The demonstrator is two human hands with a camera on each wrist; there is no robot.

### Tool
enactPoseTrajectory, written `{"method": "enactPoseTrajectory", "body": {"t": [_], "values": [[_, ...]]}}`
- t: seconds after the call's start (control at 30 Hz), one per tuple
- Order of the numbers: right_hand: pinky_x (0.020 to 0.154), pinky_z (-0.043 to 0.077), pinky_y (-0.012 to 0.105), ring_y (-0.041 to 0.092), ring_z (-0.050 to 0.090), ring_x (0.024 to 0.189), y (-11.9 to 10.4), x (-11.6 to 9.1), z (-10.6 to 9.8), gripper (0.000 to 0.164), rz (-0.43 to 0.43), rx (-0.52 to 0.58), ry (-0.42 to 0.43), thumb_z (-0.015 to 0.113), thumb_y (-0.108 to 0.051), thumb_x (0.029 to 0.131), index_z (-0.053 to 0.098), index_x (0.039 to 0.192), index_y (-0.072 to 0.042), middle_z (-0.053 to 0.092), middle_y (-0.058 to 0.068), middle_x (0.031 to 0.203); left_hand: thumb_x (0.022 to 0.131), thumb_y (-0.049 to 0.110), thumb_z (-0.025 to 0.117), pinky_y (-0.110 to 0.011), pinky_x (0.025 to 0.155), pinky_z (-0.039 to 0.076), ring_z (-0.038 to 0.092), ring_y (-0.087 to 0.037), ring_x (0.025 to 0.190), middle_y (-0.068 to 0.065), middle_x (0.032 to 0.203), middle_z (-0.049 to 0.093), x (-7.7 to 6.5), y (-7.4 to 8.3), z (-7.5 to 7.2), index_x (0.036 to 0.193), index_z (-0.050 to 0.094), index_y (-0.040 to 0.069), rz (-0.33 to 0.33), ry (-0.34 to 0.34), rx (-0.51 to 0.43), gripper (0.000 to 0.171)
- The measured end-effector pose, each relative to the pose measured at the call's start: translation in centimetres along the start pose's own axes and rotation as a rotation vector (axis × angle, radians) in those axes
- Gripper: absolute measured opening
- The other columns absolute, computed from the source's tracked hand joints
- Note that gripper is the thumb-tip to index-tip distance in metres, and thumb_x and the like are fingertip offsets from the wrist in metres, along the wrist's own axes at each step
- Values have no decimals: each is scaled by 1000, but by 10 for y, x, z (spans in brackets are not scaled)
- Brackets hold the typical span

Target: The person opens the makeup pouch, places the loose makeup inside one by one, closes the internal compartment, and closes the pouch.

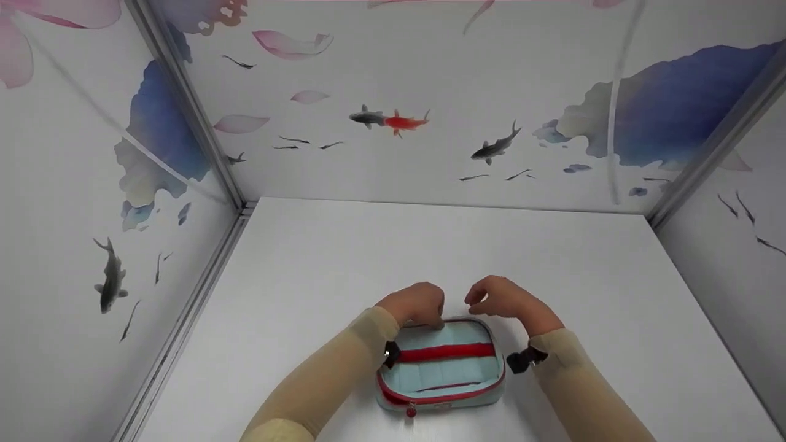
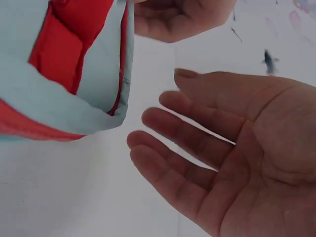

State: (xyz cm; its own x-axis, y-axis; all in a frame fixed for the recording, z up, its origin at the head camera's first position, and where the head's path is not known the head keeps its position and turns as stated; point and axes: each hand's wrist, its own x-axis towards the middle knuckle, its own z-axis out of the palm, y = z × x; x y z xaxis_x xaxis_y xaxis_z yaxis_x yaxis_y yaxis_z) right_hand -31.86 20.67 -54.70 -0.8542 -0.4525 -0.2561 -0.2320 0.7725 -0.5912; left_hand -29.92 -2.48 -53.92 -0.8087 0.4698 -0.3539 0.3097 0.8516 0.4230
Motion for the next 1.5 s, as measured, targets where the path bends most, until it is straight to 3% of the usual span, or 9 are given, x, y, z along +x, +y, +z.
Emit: {"method": "enactPoseTrajectory", "body": {"t": [0.23, 0.43, 0.63, 0.7, 0.93, 1.07, 1.17, 1.33, 1.5], "values": [[93, 63, 46, 21, 73, 107, -14, 38, 9, 26, -125, 96, -214, 73, -21, 100, 79, 124, -12, 77, 6, 123, 99, 28, 74, -33, 81, 58, 62, -14, 85, -1, 100, 74, -45, -20, -3, 111, 75, 11, 40, 194, 15, 21], [93, 63, 45, 17, 74, 99, -40, 57, 12, 22, -134, 45, -360, 73, -21, 100, 81, 119, -17, 79, -1, 114, 101, 25, 71, -30, 79, 56, 60, -11, 84, 2, 94, 71, -91, -33, 8, 115, 75, 9, 16, 299, -118, 21], [90, 63, 45, 20, 73, 87, -56, 58, 17, 8, -17, -71, -456, 77, -28, 97, 83, 102, -25, 77, -3, 97, 100, 19, 69, -25, 77, 54, 59, -6, 81, 10, 90, 69, -139, -44, 48, 109, 75, 12, -8, 355, -335, 13], [91, 63, 45, 20, 73, 87, -63, 60, 21, 9, -20, -89, -463, 78, -29, 97, 83, 103, -25, 76, -3, 97, 99, 19, 71, -24, 77, 54, 59, -5, 81, 12, 89, 68, -155, -52, 64, 108, 74, 14, -45, 373, -408, 11], [84, 61, 36, 14, 68, 89, -77, 76, 53, 16, -262, -83, -422, 74, -28, 100, 81, 115, -29, 73, -9, 101, 96, 12, 74, -22, 68, 49, 55, -2, 73, 10, 80, 62, -197, -88, 116, 107, 70, 12, -174, 486, -515, 12], [76, 57, 30, 11, 63, 83, -77, 78, 64, 13, -279, -120, -414, 76, -23, 99, 81, 107, -31, 71, -11, 90, 95, 13, 73, -22, 65, 46, 54, -3, 70, 8, 79, 62, -208, -94, 137, 105, 70, 13, -206, 445, -576, 11], [74, 55, 30, 11, 61, 77, -81, 79, 66, 9, -272, -148, -400, 79, -23, 96, 80, 102, -30, 70, -8, 84, 94, 16, 74, -23, 65, 47, 55, -4, 70, 7, 79, 63, -208, -87, 142, 104, 70, 13, -215, 408, -619, 10], [76, 56, 32, 13, 62, 80, -91, 82, 72, 10, -253, -204, -417, 82, -30, 94, 74, 100, -30, 68, -8, 87, 91, 25, 82, -23, 66, 50, 60, -6, 70, 8, 77, 66, -195, -62, 143, 95, 70, 15, -214, 393, -712, 16], [80, 58, 34, 15, 62, 83, -96, 86, 76, 13, -214, -212, -423, 82, -28, 94, 71, 101, -26, 67, -7, 89, 86, 33, 88, -22, 63, 50, 61, -6, 66, 11, 70, 65, -177, -38, 143, 80, 68, 21, -215, 437, -767, 24]]}}
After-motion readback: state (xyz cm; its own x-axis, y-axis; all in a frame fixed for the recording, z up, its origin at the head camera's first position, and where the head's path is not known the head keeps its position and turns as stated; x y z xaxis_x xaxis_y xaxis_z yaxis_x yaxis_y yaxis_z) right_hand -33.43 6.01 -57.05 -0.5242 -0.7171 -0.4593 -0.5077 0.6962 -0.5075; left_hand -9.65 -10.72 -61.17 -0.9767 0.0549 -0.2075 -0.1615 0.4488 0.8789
